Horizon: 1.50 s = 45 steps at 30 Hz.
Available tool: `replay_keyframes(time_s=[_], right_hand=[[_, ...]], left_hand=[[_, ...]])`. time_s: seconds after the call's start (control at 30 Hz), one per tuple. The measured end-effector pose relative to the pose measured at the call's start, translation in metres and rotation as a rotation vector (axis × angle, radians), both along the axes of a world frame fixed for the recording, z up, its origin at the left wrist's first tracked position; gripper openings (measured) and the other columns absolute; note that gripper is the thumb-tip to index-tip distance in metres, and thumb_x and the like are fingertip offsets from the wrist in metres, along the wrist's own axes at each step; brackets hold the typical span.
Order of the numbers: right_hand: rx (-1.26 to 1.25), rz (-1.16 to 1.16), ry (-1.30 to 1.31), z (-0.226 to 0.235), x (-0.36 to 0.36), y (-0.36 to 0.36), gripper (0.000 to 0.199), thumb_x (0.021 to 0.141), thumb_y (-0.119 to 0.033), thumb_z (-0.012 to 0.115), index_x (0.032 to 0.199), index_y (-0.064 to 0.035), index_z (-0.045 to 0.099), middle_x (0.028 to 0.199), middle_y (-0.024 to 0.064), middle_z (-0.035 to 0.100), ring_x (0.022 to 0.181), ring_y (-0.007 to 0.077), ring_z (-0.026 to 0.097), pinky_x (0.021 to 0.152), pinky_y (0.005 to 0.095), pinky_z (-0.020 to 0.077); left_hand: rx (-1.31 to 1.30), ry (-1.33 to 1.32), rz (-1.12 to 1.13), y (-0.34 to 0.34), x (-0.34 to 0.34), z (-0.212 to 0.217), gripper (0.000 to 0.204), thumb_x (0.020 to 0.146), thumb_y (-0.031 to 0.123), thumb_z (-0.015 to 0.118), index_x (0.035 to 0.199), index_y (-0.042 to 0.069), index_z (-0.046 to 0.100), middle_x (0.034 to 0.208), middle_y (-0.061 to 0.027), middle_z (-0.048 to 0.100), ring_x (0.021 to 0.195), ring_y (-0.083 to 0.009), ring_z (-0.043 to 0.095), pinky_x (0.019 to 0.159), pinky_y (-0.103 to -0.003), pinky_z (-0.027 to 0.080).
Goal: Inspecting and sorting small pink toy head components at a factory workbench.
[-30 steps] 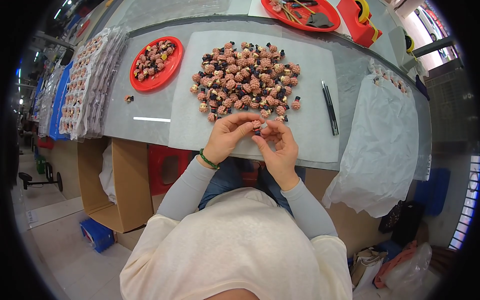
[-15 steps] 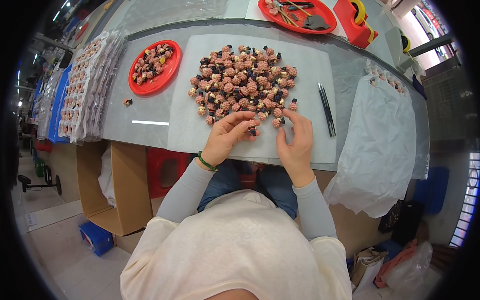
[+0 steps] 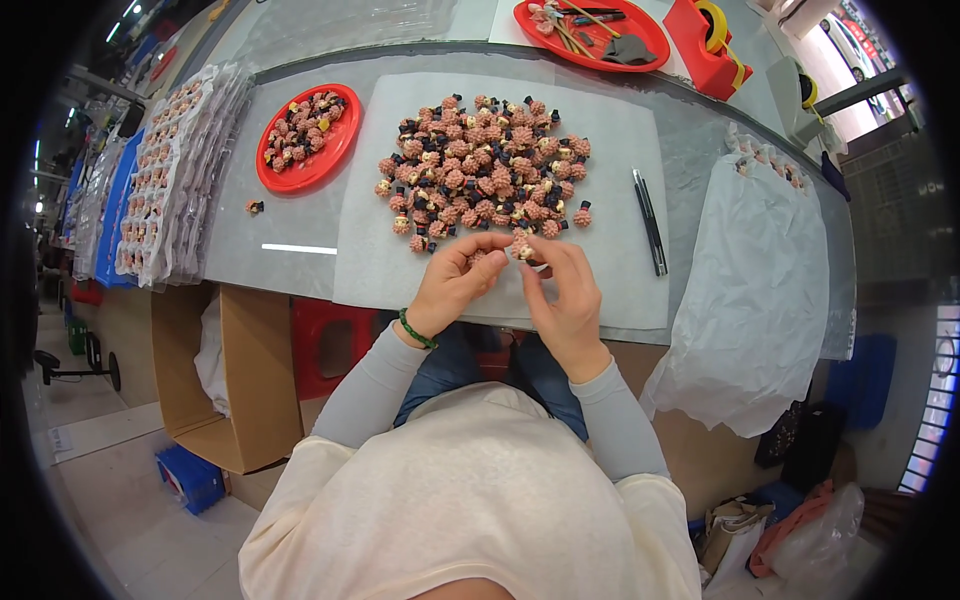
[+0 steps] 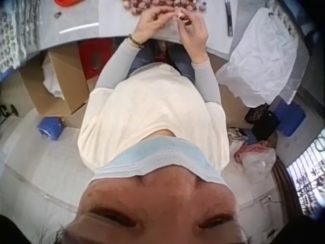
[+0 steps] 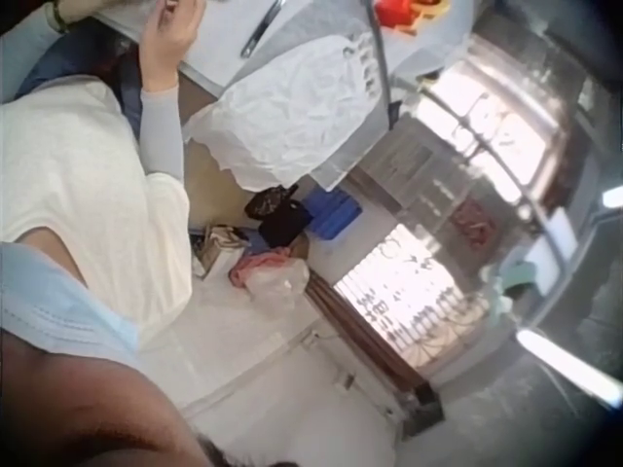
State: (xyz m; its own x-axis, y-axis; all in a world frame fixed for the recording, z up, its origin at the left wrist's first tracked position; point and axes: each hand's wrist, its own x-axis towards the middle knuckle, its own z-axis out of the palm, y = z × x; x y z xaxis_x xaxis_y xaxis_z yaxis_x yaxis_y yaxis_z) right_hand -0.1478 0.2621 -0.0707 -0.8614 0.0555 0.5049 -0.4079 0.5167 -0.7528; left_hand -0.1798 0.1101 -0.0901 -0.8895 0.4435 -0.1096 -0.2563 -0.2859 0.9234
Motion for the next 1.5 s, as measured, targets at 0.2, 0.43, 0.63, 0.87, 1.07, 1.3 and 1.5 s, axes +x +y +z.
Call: replay_keyframes(time_s=[0.2,0.43,0.63,0.87,1.07,1.3,1.5], right_hand=[[-0.247,0.155,-0.086,-0.015,0.000,-0.014,0.045,0.073,0.007,0.063,0.116,-0.0012,0.050,0.101,0.0073,0.053,0.088,0.0129,0.055,0.070,0.0237,0.0484],[-0.547,0.262,-0.320,-0.024,0.001,-0.005,0.047,0.076,0.008,0.060,0.120,0.0027,0.043,0.103,0.0074,0.049,0.093,0.0117,0.052,0.079,0.0240,0.0482],[-0.562,0.263,-0.351,-0.028,0.001,-0.003,0.044,0.079,0.010,0.053,0.120,0.0026,0.043,0.101,0.0069,0.049,0.091,0.0132,0.054,0.082,0.0262,0.0491],[-0.603,0.281,-0.368,-0.025,0.003,-0.004,0.043,0.079,0.010,0.053,0.120,0.0030,0.042,0.101,0.0070,0.049,0.091,0.0132,0.055,0.081,0.0266,0.0496],[-0.570,0.249,-0.372,-0.025,0.003,-0.005,0.043,0.079,0.008,0.059,0.119,0.0024,0.044,0.102,0.0061,0.051,0.091,0.0108,0.053,0.079,0.0223,0.0476],[-0.589,0.236,-0.361,-0.025,-0.002,-0.004,0.042,0.079,0.008,0.058,0.118,0.0022,0.045,0.102,0.0064,0.052,0.091,0.0104,0.053,0.079,0.0220,0.0468],[-0.657,0.260,-0.365,-0.024,-0.002,-0.021,0.044,0.079,0.004,0.061,0.120,0.0006,0.047,0.100,0.0055,0.055,0.087,0.0106,0.056,0.074,0.0216,0.0471]], left_hand=[[0.058,-0.045,0.080,0.001,0.000,-0.006,0.021,0.089,0.016,0.055,0.106,0.003,0.057,0.083,0.0022,0.057,0.067,-0.0012,0.047,0.054,-0.014,0.037],[0.052,-0.043,0.083,0.000,-0.004,-0.006,0.018,0.090,0.014,0.053,0.103,0.003,0.057,0.079,0.0034,0.055,0.062,-0.0009,0.045,0.051,-0.014,0.036],[0.064,-0.043,0.084,0.001,-0.003,-0.003,0.018,0.090,0.014,0.052,0.104,0.004,0.057,0.078,0.0039,0.054,0.062,-0.0007,0.045,0.051,-0.014,0.036],[0.049,-0.025,0.086,0.001,-0.002,-0.004,0.019,0.090,0.014,0.052,0.106,0.004,0.058,0.078,0.0040,0.055,0.062,-0.0006,0.045,0.051,-0.014,0.036],[0.049,-0.035,0.106,0.004,0.000,-0.002,0.021,0.091,0.014,0.051,0.107,0.004,0.059,0.080,0.0034,0.057,0.061,-0.0008,0.045,0.050,-0.014,0.036],[0.086,-0.040,0.062,0.002,-0.006,-0.004,0.022,0.092,0.016,0.050,0.108,0.003,0.058,0.082,0.0025,0.058,0.063,-0.0010,0.046,0.052,-0.014,0.037],[-0.002,0.060,0.135,-0.006,0.001,-0.005,0.025,0.090,0.017,0.054,0.110,0.003,0.057,0.079,0.0027,0.056,0.063,-0.0009,0.045,0.052,-0.016,0.037]])
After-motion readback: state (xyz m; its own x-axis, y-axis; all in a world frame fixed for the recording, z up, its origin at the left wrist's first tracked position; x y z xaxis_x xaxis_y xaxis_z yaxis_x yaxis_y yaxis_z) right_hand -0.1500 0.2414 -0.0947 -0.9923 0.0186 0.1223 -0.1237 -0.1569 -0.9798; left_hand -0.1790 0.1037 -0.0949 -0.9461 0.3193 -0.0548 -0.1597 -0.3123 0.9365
